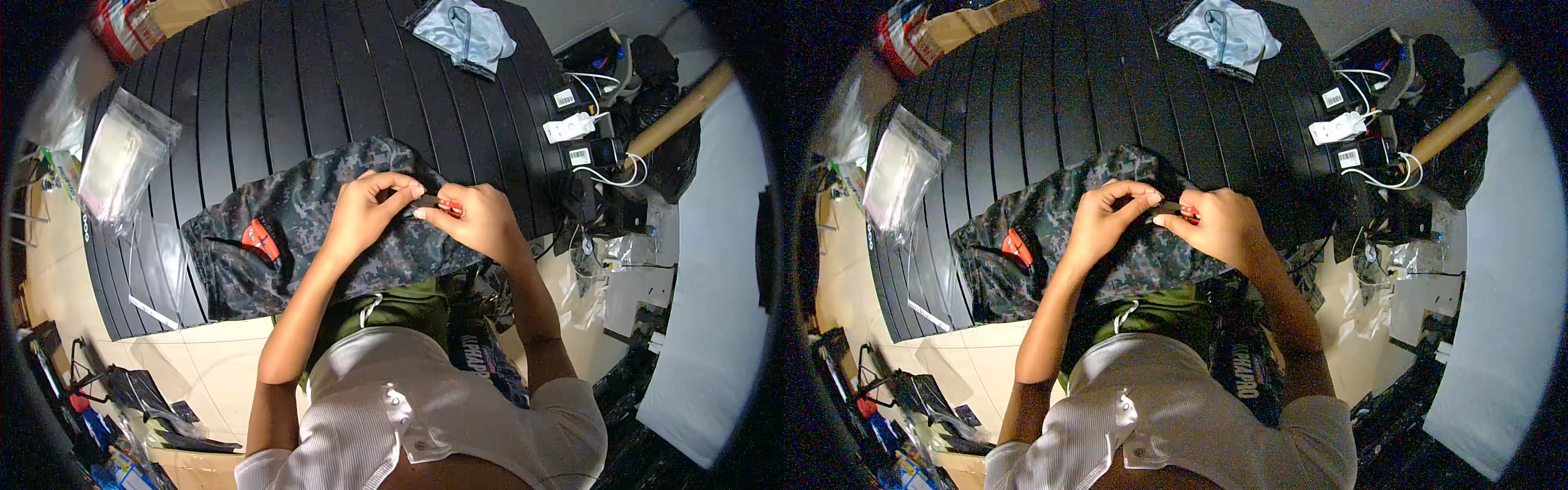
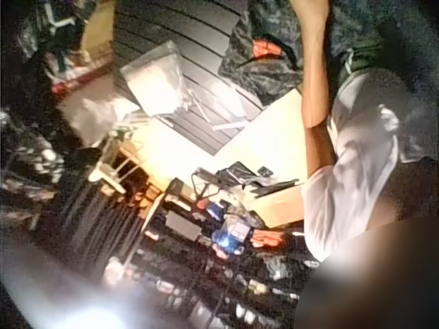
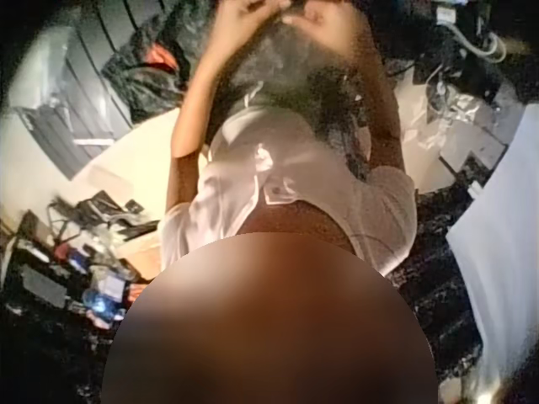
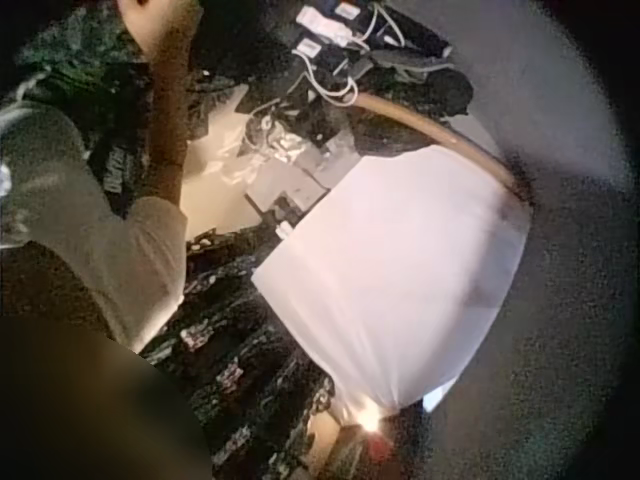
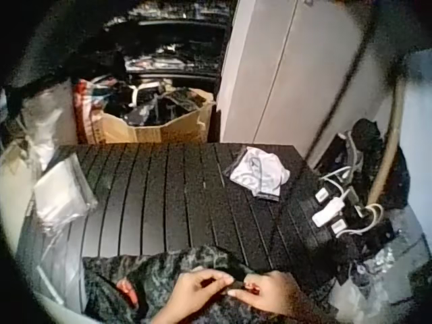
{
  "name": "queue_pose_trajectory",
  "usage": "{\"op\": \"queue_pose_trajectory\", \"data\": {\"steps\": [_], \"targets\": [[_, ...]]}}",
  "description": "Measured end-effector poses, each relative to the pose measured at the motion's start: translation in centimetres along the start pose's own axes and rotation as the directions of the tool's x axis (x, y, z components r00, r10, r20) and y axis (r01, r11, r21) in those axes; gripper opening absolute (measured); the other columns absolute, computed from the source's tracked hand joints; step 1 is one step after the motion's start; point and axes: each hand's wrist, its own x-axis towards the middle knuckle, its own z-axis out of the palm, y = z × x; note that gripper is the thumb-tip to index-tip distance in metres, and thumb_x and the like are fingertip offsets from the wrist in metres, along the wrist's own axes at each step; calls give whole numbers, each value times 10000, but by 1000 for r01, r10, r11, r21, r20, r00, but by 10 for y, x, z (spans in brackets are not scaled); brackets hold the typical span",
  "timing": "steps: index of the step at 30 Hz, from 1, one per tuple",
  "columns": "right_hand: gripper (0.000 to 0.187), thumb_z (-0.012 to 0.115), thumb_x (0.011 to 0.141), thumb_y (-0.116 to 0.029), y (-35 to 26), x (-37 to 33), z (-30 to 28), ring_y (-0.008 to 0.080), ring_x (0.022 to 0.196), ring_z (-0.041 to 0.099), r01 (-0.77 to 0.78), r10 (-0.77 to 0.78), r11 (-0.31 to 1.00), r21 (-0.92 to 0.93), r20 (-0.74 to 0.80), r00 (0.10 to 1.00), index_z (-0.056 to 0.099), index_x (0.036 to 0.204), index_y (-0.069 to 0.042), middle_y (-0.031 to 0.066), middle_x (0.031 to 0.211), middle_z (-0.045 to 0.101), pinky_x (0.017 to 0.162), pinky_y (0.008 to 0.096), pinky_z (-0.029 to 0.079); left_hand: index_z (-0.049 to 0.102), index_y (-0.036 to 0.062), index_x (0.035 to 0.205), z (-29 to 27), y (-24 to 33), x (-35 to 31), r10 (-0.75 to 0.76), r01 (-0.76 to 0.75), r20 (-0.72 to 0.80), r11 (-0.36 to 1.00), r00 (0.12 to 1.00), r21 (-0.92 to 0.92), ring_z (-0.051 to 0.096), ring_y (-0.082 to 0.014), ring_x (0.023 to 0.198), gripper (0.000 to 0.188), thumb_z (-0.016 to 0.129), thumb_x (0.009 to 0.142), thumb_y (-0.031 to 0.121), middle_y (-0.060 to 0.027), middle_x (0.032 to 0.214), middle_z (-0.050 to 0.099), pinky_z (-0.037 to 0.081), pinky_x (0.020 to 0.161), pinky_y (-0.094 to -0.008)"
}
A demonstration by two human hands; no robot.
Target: Inspect, trim loose threads from, fold, and package neck gaiters into plastic bags.
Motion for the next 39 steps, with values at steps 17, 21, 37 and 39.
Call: {"op": "queue_pose_trajectory", "data": {"steps": [17, 21, 37, 39], "targets": [[330, 583, 831, -301, 37, -18, -18, 94, 422, 401, -188, 215, 971, 147, -199, 956, 500, 652, -36, 46, 485, 414, 418, 265, 309, 657, 5, 863, -70, 57, -58, -123, 183, -432, 978, 894, 100, 525, -75, 685, 126, 637, 797, 111, -42, 822, 623, 400, 620, -194], [333, 477, 894, -307, 41, -38, -18, 97, 437, 389, -322, 497, 698, 639, -110, 861, 471, 678, -52, 22, 544, 456, 424, 243, 303, 634, -3, 821, -136, 63, -164, -155, 433, -641, 848, 752, 304, 398, -36, 571, 79, 633, 789, 70, 3, 725, 580, 316, 488, -185], [134, 331, 826, -13, -20, -37, 36, 398, 1287, 220, -224, 287, -440, 869, 373, 883, 428, 886, 57, 261, 1378, 236, 1067, 484, 209, 615, 17, 865, -169, -130, -351, -158, 974, -983, 219, 93, 57, 554, -310, 606, 343, 558, 844, 354, -124, 656, 599, 444, 561, -376], [160, 364, 864, -46, -9, -35, 39, 368, 1258, 280, -151, 273, -378, 913, 266, 924, 437, 814, 87, 287, 1367, 233, 1055, 461, 232, 424, 31, 1227, -170, -125, -338, 245, 909, -964, 369, 107, 194, 471, -329, 965, 510, 621, 812, 253, -189, 1073, 477, 410, 779, -368]]}}
